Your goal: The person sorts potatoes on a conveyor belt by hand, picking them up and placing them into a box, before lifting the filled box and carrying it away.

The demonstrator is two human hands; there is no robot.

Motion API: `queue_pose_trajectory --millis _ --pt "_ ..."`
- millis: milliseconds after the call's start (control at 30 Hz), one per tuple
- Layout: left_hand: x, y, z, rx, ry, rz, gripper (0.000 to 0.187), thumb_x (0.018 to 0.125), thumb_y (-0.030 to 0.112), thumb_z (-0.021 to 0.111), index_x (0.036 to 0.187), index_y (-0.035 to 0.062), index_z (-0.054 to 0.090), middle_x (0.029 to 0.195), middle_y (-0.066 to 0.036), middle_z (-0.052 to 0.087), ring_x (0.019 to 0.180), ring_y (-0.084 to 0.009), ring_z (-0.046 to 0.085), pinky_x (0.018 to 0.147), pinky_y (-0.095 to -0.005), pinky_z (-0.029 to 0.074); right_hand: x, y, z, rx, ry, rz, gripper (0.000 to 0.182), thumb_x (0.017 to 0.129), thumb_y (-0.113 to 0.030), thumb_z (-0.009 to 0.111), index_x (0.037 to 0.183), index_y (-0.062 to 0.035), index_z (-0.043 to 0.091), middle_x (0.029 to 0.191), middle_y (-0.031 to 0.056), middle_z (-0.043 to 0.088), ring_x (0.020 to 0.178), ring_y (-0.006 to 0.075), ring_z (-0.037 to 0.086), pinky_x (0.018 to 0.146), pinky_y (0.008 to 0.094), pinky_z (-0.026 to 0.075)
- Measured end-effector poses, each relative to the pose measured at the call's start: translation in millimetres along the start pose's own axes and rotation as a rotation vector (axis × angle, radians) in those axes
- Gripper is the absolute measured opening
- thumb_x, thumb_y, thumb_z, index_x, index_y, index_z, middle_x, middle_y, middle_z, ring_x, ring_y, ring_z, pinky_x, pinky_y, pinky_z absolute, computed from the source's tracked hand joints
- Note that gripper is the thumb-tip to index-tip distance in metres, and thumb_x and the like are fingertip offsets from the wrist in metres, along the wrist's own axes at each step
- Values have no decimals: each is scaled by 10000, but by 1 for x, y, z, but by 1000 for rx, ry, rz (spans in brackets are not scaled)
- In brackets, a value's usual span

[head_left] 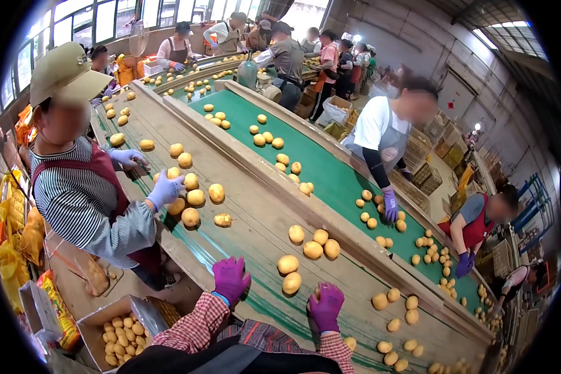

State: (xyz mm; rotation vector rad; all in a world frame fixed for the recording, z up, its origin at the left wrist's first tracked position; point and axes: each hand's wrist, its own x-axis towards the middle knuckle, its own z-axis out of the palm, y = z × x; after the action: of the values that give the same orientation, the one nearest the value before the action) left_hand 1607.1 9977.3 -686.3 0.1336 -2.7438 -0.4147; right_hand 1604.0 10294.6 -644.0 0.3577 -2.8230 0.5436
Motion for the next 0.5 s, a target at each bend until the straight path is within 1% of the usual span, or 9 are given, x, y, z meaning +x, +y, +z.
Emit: queue_pose_trajectory --millis 33,67,100,167,200,300,333,433,500 --pt "-5 9 0 28 -32 2 507 859 409 706 1265 107 678 1067 -127 642 1017 -354 612 908 -555 434 -2 7 -3 -34 21 5 408 840 -227 720 1186 -11 715 1259 191 681 1206 418 597 1074 574 418" --pt "-7 17 2 55 -64 5 499 857 409 705 1257 111 680 1058 -128 641 1009 -352 612 906 -559 433 -11 7 3 -13 227 -161 426 846 -235 723 1208 -12 705 1257 197 680 1211 422 595 1077 575 415" --pt "-8 23 8 67 -72 10 504 852 422 708 1256 123 678 1061 -119 637 1019 -349 614 901 -557 432 -13 1 3 58 262 -275 401 824 -228 742 1159 -14 689 1154 206 665 1110 425 605 977 574 445" --pt "-14 30 16 93 -95 16 513 840 448 712 1254 146 675 1068 -101 629 1038 -345 619 891 -553 430 -33 -9 8 166 153 -355 443 828 -271 767 1180 -15 685 1204 205 654 1132 420 599 992 578 441" --pt "-15 29 15 47 -45 62 464 828 442 723 1190 155 682 1044 -110 626 1001 -352 624 842 -552 454 -39 -10 3 106 76 -324 477 824 -311 781 1201 -34 690 1222 183 645 1133 406 595 1011 564 440" --pt "-13 15 2 56 -186 -42 426 817 437 737 1130 153 683 1014 -124 635 954 -366 637 774 -553 478 -55 49 7 -117 -234 -135 549 891 -410 748 1317 -67 697 1370 185 651 1313 387 574 1184 580 364" --pt "-17 13 2 57 -123 -33 412 809 435 747 1098 147 689 989 -140 646 920 -379 644 727 -557 489 -61 70 3 -44 -80 -125 521 893 -405 733 1292 -72 707 1310 171 664 1265 375 590 1143 586 388" --pt "-27 36 8 116 -121 -31 427 811 437 747 1112 139 692 974 -146 653 909 -380 653 739 -555 498 -68 115 -4 1 122 45 424 869 -289 750 1223 -64 692 1208 154 678 1192 379 608 1077 578 418" --pt "-32 66 17 -12 -190 -38 435 844 442 740 1160 148 692 943 -165 665 906 -385 678 745 -543 528 -67 113 -15 28 150 -121 417 869 -269 757 1221 -56 684 1202 155 678 1186 378 608 1071 571 424"
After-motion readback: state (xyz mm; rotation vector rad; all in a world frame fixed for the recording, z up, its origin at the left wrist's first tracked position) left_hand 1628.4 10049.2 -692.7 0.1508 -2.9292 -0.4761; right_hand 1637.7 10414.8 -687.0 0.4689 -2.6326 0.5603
